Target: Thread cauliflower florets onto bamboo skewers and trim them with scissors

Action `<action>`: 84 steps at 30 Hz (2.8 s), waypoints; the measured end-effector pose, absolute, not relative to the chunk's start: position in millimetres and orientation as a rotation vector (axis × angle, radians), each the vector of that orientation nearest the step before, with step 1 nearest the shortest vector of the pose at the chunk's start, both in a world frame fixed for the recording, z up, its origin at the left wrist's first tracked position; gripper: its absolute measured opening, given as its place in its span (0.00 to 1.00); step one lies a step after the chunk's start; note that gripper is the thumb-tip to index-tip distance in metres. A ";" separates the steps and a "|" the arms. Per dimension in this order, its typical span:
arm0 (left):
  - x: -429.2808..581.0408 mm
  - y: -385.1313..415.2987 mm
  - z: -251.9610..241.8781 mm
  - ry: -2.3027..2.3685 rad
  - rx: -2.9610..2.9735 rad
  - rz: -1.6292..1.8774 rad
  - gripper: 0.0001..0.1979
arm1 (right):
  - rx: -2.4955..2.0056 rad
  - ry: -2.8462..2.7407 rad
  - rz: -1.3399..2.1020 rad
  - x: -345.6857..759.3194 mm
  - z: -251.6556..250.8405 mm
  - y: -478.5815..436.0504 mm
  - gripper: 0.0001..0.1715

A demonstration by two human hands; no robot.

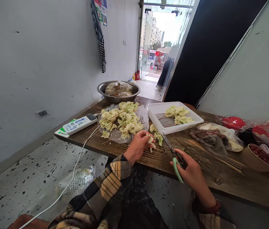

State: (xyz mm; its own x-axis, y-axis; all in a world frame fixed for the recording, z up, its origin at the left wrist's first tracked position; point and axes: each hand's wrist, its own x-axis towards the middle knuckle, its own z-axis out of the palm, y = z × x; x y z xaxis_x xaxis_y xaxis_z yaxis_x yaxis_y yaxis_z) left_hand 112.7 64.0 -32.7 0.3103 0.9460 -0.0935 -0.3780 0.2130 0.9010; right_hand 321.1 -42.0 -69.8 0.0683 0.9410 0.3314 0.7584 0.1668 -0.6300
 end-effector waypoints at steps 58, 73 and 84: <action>3.6 87.5 -43.9 1.426 1.788 1.272 0.09 | -1.713 -2.026 -0.078 354.0 -105.0 -25.5 0.24; 38.4 43.5 -36.3 1.182 1.467 1.336 0.11 | -1.526 -1.809 0.145 308.5 -65.4 -29.8 0.20; 56.4 22.6 -37.7 1.182 1.537 1.277 0.09 | -1.105 -1.194 1.013 214.8 -47.9 0.6 0.37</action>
